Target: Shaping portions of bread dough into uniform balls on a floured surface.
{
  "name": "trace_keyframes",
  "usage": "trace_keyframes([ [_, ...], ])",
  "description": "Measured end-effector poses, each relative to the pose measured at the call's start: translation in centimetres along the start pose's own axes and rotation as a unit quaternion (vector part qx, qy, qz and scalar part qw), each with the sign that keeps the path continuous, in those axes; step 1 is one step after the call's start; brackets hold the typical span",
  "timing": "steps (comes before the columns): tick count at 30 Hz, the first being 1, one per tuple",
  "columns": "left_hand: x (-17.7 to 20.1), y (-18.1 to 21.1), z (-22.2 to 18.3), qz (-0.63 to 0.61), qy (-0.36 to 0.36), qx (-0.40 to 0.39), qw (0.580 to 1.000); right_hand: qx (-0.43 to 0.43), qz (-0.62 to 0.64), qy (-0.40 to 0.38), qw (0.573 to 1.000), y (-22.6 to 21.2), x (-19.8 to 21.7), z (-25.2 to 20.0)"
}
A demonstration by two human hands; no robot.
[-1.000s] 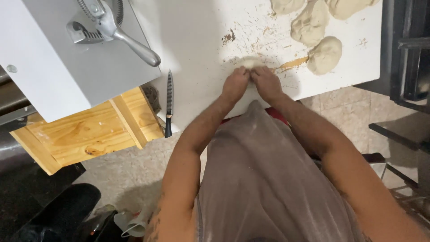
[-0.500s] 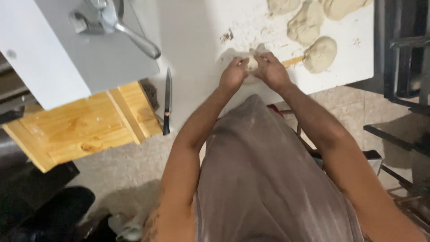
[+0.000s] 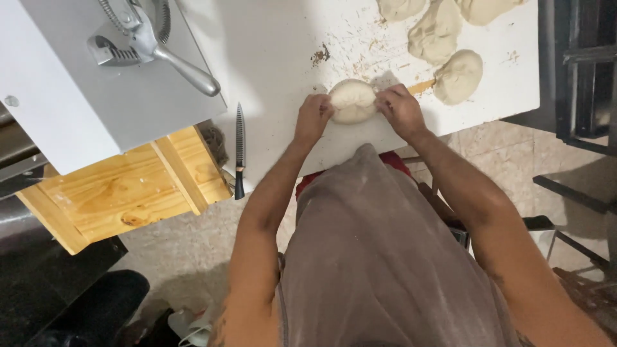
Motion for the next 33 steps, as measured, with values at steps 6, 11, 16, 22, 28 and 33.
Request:
trace_keyframes([
  [6,-2.8,1.1,-0.9,0.099,-0.037,-0.089,0.990,0.080,0.015,0.092,0.992,-3.1,-1.6,-0.2],
  [11,-4.9,3.7,-0.8,0.282,-0.073,-0.156,0.944,0.102,-0.121,-0.003,0.987,-6.0,-2.6,1.9],
  [16,-7.4,-0.3,2.6,0.338,-0.032,-0.172,0.925,0.101,-0.252,-0.015,0.962,-4.7,-4.6,3.1],
  [22,-2.6,5.0,-0.9,0.242,-0.101,-0.112,0.959,0.122,-0.040,-0.093,0.987,-5.9,1.1,1.0],
  [28,-3.7,4.1,1.6,0.193,-0.107,-0.088,0.971,0.081,-0.073,-0.086,0.990,-5.1,-1.6,2.4],
  [33,-4.6,3.8,2.3,0.203,-0.083,-0.084,0.972,0.145,-0.150,0.064,0.976,-5.8,-1.1,0.7],
])
Point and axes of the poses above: each hand's wrist, its own z-axis towards the middle knuckle, its own x-axis out of the back of the hand, y = z × x, the point moved 5 cm from there along z, towards the middle knuckle, and after that the axes turned 5 degrees about -z, right-handed, at the moved point
